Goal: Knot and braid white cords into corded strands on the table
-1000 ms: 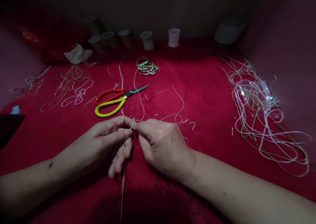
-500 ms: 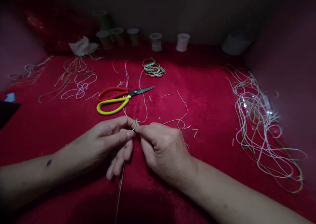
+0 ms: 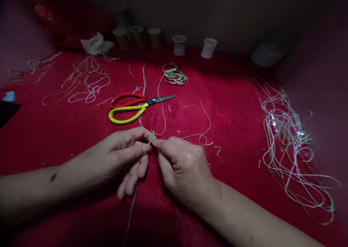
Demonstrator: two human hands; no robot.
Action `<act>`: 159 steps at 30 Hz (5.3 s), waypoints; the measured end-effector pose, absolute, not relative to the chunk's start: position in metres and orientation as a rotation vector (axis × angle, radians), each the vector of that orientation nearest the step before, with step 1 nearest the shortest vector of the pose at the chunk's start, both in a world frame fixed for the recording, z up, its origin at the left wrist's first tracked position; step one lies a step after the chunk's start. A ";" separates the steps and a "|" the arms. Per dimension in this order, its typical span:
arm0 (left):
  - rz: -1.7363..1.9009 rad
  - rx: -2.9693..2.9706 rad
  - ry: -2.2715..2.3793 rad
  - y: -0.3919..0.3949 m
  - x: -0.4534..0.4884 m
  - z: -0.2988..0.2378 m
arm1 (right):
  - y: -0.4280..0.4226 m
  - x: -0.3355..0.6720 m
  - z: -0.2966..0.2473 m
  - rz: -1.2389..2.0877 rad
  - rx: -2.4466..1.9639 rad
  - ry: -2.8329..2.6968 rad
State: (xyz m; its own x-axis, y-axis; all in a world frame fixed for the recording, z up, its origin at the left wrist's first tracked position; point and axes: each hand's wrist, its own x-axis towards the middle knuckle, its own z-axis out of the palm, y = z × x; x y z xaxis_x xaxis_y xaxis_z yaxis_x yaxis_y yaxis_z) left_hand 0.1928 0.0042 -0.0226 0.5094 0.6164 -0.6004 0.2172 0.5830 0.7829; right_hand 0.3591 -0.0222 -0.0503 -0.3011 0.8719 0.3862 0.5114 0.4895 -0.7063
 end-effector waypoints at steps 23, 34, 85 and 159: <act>0.269 0.941 1.070 0.004 0.193 -0.022 | -0.022 0.359 -0.049 0.597 -1.160 -1.987; 0.269 0.936 1.079 0.003 0.193 -0.023 | -0.023 0.360 -0.049 0.540 -1.174 -2.023; 0.247 0.981 1.088 0.002 0.192 -0.023 | -0.021 0.359 -0.051 0.556 -1.182 -1.995; 0.231 0.683 0.579 -0.016 0.204 -0.027 | -0.016 0.370 -0.023 1.899 -1.204 -0.916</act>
State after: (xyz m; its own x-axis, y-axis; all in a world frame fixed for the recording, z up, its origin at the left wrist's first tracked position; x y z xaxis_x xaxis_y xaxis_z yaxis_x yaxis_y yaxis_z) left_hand 0.2041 -0.0161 -0.0271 0.8192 0.3834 -0.4266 -0.0153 0.7581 0.6520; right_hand 0.3701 -0.0162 -0.0231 -0.3242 0.8405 -0.4342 -0.1836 -0.5061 -0.8427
